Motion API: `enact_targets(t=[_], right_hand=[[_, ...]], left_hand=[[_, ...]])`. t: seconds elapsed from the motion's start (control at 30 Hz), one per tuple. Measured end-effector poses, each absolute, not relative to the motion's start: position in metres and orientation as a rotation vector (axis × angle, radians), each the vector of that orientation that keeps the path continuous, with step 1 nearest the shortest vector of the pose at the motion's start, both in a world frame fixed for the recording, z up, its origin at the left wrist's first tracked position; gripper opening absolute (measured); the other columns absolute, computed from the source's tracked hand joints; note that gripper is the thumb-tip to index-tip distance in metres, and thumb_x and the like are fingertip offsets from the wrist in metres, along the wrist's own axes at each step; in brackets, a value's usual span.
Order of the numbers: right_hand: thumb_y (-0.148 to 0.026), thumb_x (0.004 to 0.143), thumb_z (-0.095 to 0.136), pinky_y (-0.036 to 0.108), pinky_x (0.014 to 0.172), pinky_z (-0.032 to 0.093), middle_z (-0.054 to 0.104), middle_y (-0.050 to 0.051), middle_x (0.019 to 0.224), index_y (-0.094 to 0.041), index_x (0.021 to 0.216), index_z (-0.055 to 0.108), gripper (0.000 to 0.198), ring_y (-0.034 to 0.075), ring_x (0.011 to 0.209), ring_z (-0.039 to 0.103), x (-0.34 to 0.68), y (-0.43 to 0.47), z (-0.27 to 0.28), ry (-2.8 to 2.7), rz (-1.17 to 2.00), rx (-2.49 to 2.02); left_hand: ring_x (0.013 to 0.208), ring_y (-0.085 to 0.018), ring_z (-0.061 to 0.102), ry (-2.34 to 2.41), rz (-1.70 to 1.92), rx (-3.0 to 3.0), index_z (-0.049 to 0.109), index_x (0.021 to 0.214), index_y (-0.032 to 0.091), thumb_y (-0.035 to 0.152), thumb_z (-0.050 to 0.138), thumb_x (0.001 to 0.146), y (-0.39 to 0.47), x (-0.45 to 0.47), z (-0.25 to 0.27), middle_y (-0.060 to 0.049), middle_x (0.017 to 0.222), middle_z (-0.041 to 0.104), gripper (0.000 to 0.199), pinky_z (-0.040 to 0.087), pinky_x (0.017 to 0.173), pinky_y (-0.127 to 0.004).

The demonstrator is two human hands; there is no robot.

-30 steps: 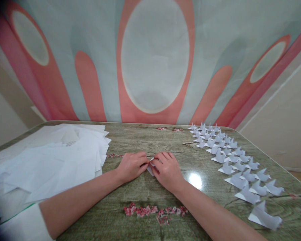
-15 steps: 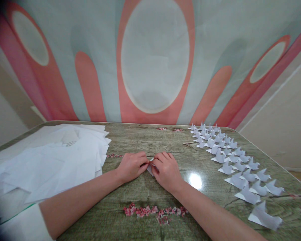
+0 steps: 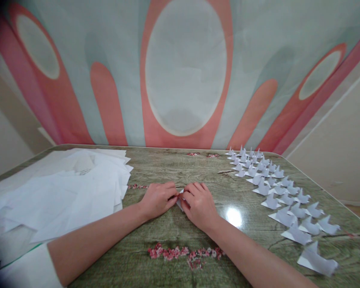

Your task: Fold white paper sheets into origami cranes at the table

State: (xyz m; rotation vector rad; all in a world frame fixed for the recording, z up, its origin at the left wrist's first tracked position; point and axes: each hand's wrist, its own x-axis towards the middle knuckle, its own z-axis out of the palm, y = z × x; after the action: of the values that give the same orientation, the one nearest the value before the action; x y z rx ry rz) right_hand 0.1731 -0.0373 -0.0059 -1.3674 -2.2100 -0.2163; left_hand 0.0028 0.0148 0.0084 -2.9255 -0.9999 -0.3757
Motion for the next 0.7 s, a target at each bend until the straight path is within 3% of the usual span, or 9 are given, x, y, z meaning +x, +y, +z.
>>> enact_targets(t=[0.3, 0.53, 0.7], right_hand=[[-0.018, 0.085, 0.050, 0.034, 0.070, 0.031, 0.060, 0.005, 0.079, -0.020, 0.076, 0.064, 0.017, 0.019, 0.077, 0.047, 0.173, -0.040, -0.002, -2.285, -0.293, -1.335], [-0.027, 0.083, 0.057, 0.033, 0.073, 0.034, 0.061, 0.005, 0.089, -0.021, 0.092, 0.064, 0.014, 0.018, 0.083, 0.050, 0.184, -0.036, -0.005, -2.275, -0.102, -1.299], [-0.017, 0.080, 0.057, 0.033, 0.074, 0.036, 0.061, 0.005, 0.092, -0.020, 0.097, 0.064, 0.018, 0.019, 0.085, 0.052, 0.193, -0.032, -0.008, -2.294, -0.040, -1.303]], left_hand=[[0.073, -0.015, 0.059, -0.999, -0.366, -2.894, 0.061, 0.079, 0.020, 0.031, 0.043, 0.088, 0.015, 0.003, 0.007, -0.002, 0.083, 0.060, 0.022, 0.039, 0.056, -0.023], [0.068, -0.014, 0.058, -0.924, -0.319, -2.865, 0.061, 0.083, 0.019, 0.033, 0.041, 0.089, 0.015, 0.001, 0.009, -0.002, 0.084, 0.059, 0.024, 0.041, 0.056, -0.023], [0.068, -0.015, 0.058, -0.862, -0.277, -2.841, 0.060, 0.082, 0.019, 0.032, 0.040, 0.090, 0.015, 0.001, 0.009, -0.002, 0.083, 0.058, 0.025, 0.042, 0.056, -0.024]])
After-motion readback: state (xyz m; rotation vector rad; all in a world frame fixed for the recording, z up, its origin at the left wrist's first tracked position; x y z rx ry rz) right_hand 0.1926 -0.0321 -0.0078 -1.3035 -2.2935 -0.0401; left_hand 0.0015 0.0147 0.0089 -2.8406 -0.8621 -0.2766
